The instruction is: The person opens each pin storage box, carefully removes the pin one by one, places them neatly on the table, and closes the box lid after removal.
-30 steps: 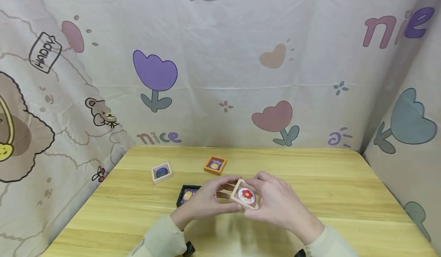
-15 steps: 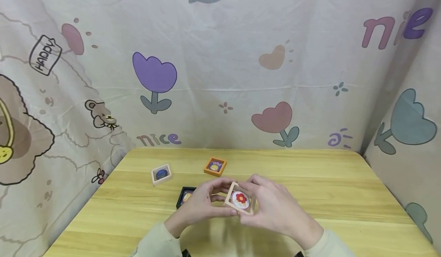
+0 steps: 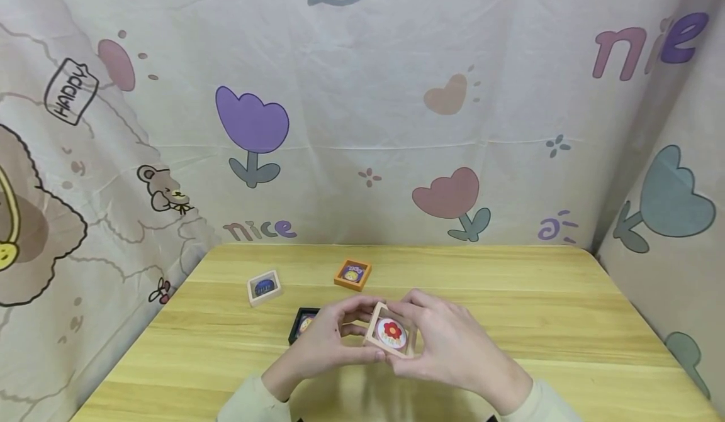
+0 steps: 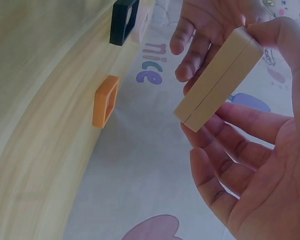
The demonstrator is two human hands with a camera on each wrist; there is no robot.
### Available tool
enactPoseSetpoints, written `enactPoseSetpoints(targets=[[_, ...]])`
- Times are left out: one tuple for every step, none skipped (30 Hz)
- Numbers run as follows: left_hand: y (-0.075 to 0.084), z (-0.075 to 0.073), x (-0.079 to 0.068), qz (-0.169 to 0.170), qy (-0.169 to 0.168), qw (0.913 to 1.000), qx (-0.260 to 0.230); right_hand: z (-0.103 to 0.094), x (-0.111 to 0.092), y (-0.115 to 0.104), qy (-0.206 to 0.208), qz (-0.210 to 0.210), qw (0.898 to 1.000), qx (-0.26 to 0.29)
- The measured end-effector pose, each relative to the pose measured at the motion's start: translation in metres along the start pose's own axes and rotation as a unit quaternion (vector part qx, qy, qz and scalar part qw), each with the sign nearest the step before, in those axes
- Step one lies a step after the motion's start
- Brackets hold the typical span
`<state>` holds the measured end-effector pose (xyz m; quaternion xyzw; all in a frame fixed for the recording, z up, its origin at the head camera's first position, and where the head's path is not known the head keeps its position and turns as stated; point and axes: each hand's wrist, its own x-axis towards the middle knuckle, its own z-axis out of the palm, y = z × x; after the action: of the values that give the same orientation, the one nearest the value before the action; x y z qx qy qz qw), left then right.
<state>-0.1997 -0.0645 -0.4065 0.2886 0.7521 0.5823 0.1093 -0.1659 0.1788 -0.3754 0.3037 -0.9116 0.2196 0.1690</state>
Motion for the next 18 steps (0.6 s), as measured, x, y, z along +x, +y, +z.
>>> enactPoseSetpoints(targets=[[0.0003, 0.0001, -0.0002, -0.001, 0.0, 1.0, -0.001, -0.0001, 0.0, 0.0002, -0.001, -0.002, 1.0, 0.0], [0.0005, 0.0002, -0.0005, -0.001, -0.001, 1.0, -0.003, -0.0002, 0.0, 0.0003, -0.001, -0.004, 1.0, 0.0], [0.0007, 0.0002, -0.0008, -0.001, -0.002, 1.0, -0.005, -0.0002, -0.0001, 0.0004, -0.001, -0.006, 1.0, 0.0], [0.0009, 0.0002, -0.001, -0.001, -0.003, 1.0, -0.007, -0.0002, -0.0001, 0.0003, -0.001, -0.007, 1.0, 0.0], [0.001, 0.0, -0.0012, -0.001, -0.006, 0.9999, -0.009, -0.0002, -0.0002, 0.0004, -0.002, -0.008, 1.0, 0.001], [0.0009, -0.0004, -0.0015, -0.001, -0.008, 0.9999, -0.013, -0.0002, -0.0004, 0.0004, -0.002, -0.009, 1.0, 0.002], [0.0006, -0.0007, -0.0016, -0.002, -0.011, 0.9998, -0.015, -0.0003, -0.0006, 0.0003, -0.003, -0.009, 1.0, 0.002], [0.0003, -0.0012, -0.0018, -0.003, -0.014, 0.9997, -0.018, -0.0005, -0.0007, 0.0004, -0.004, -0.009, 1.0, 0.002], [-0.0001, -0.0017, -0.0021, -0.004, -0.017, 0.9997, -0.019, -0.0006, -0.0008, 0.0006, -0.005, -0.01, 1.0, 0.002], [-0.0008, -0.0022, -0.0023, -0.005, -0.019, 0.9996, -0.02, -0.0008, -0.0008, 0.0007, -0.006, -0.01, 1.0, 0.002], [-0.0012, -0.0026, -0.0025, -0.005, -0.021, 0.9996, -0.021, -0.001, -0.0008, 0.0009, -0.008, -0.009, 1.0, 0.003], [-0.0016, -0.003, -0.0028, -0.005, -0.023, 0.9995, -0.02, -0.0014, -0.0008, 0.0011, -0.01, -0.009, 1.0, 0.004], [-0.0021, -0.0034, -0.0032, -0.005, -0.024, 0.9995, -0.019, -0.0017, -0.0009, 0.0012, -0.013, -0.008, 1.0, 0.005], [-0.0024, -0.0038, -0.0037, -0.003, -0.025, 0.9996, -0.014, -0.0019, -0.001, 0.0012, -0.015, -0.008, 1.0, 0.008], [-0.0028, -0.0043, -0.0043, 0.0, -0.025, 0.9997, -0.008, -0.0022, -0.0012, 0.0012, -0.018, -0.008, 1.0, 0.01], [-0.0032, -0.0047, -0.0051, 0.002, -0.024, 0.9997, -0.003, -0.0026, -0.0016, 0.0012, -0.021, -0.007, 1.0, 0.013], [-0.0036, -0.0051, -0.0059, 0.004, -0.024, 0.9997, 0.004, -0.0028, -0.0019, 0.0011, -0.023, -0.007, 1.0, 0.016], [-0.0041, -0.0054, -0.0068, 0.007, -0.023, 0.9997, 0.009, -0.003, -0.0023, 0.001, -0.025, -0.007, 0.999, 0.019]])
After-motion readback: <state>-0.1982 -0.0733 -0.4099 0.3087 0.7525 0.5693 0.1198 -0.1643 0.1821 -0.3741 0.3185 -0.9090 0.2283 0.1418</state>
